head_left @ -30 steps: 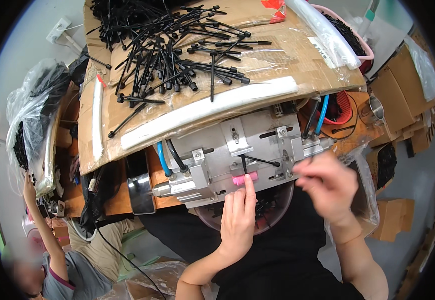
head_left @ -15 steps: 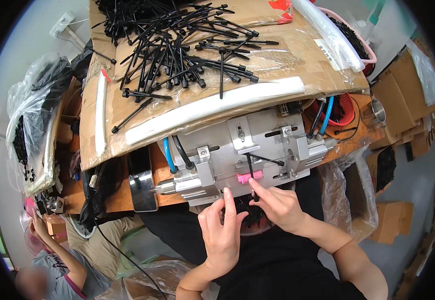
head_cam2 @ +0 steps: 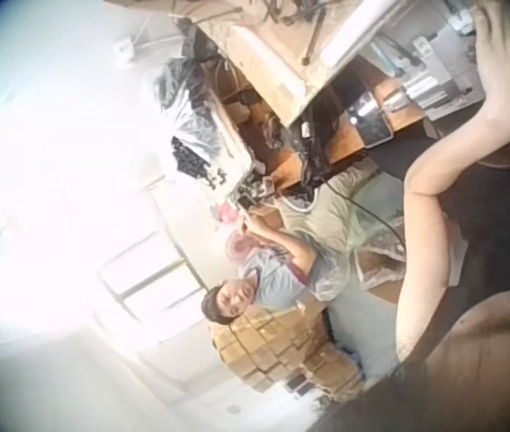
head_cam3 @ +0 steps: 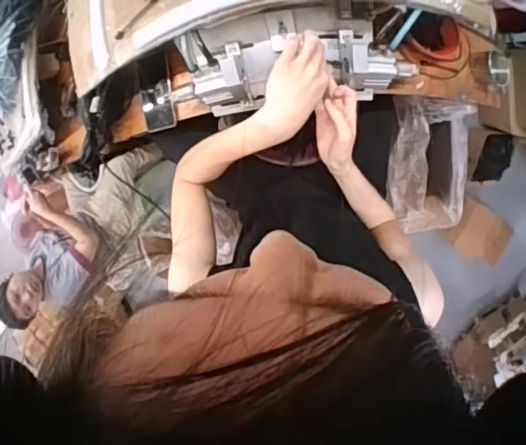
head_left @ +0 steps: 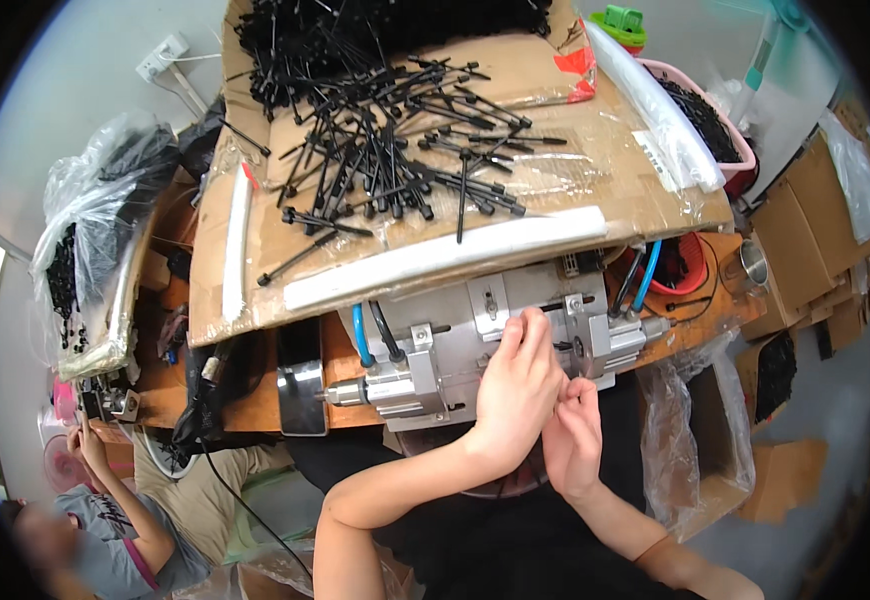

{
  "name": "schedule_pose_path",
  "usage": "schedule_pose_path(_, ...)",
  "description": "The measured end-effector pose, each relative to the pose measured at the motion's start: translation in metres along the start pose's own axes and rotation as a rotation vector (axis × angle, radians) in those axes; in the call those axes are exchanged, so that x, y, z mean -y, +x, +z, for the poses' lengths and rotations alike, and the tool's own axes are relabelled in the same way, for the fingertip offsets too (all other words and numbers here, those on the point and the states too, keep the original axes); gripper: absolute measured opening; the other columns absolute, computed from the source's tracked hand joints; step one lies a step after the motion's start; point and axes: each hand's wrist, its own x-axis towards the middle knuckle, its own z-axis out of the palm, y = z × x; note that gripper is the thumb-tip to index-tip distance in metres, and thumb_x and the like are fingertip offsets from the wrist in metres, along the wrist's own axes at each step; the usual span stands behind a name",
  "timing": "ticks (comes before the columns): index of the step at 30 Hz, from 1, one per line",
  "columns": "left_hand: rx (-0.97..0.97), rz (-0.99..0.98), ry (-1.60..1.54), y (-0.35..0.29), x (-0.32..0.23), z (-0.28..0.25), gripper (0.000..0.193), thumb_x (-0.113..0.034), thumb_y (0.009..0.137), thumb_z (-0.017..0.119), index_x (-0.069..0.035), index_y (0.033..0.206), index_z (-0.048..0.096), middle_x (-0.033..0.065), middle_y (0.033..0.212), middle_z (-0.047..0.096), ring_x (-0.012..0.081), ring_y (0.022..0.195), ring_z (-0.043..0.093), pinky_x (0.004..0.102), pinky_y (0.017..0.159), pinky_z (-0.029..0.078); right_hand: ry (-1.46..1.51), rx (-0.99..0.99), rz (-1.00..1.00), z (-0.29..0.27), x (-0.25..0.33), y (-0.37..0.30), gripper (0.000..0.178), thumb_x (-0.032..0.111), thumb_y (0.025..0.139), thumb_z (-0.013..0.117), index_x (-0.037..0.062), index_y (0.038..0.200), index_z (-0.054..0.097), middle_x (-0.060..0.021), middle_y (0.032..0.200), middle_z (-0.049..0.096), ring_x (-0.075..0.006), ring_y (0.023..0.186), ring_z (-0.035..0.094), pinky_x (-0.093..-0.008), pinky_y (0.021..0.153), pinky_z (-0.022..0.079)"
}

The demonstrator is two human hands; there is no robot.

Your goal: The person repeatedly picks up black plastic cable ties from a cardboard box and inserts them into a pneumatic crimping machine. They operate the machine to process the ties and then drop the finished items into a pink plastic basket below.

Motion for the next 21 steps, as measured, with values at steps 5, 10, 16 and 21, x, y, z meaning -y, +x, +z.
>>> schedule_pose_path(5,-0.033,-0.115,-0.224,0.003,0.002,0.008,0.036,-0.019,0.066,0.072,-0.001,0.097,0.064,0.0110,0.100,0.061,0.0277,0.116,0.049,0.0450,0.102,0.032,0.061,0.030,-0.117,0.004,-0.015,0.007,0.018,0.010,0.092,0.046,0.0130,0.108,0.038,-0.0237,0.159,0.017,-0.0302,0.149,0.016,-0.0440,0.115,0.018)
schedule_pose_path(10,-0.013,-0.168,-0.495,0.007,0.013,0.005,0.050,-0.015,0.055,0.081,-0.003,0.100,0.061,0.0086,0.097,0.061,0.0286,0.114,0.051,0.0514,0.102,0.027,0.085,0.100,-0.121,-0.003,-0.016,0.008,0.016,0.015,0.094,0.046,0.0126,0.109,0.042,-0.0223,0.160,0.017,-0.0321,0.148,0.017,-0.0436,0.114,0.018)
schedule_pose_path(16,-0.239,-0.331,-0.574,-0.040,-0.001,-0.030,0.042,-0.004,0.069,0.066,-0.008,0.110,0.065,0.0043,0.102,0.061,0.0258,0.111,0.052,0.0526,0.103,0.026,-0.583,0.193,-0.115,-0.033,0.019,-0.007,0.018,0.012,0.104,0.041,-0.0010,0.106,0.054,-0.0236,0.129,0.058,-0.0227,0.117,0.058,-0.0331,0.096,0.045)
schedule_pose_path(21,-0.197,-0.309,-0.799,-0.072,0.017,-0.027,0.033,0.000,0.076,0.068,-0.008,0.107,0.068,0.0061,0.101,0.061,0.0273,0.101,0.053,0.0430,0.089,0.039,-1.036,0.157,-0.497,-0.030,0.073,0.014,0.006,-0.004,0.092,0.058,-0.0013,0.096,0.061,-0.0109,0.085,0.070,-0.0157,0.069,0.063,-0.0273,0.061,0.051)
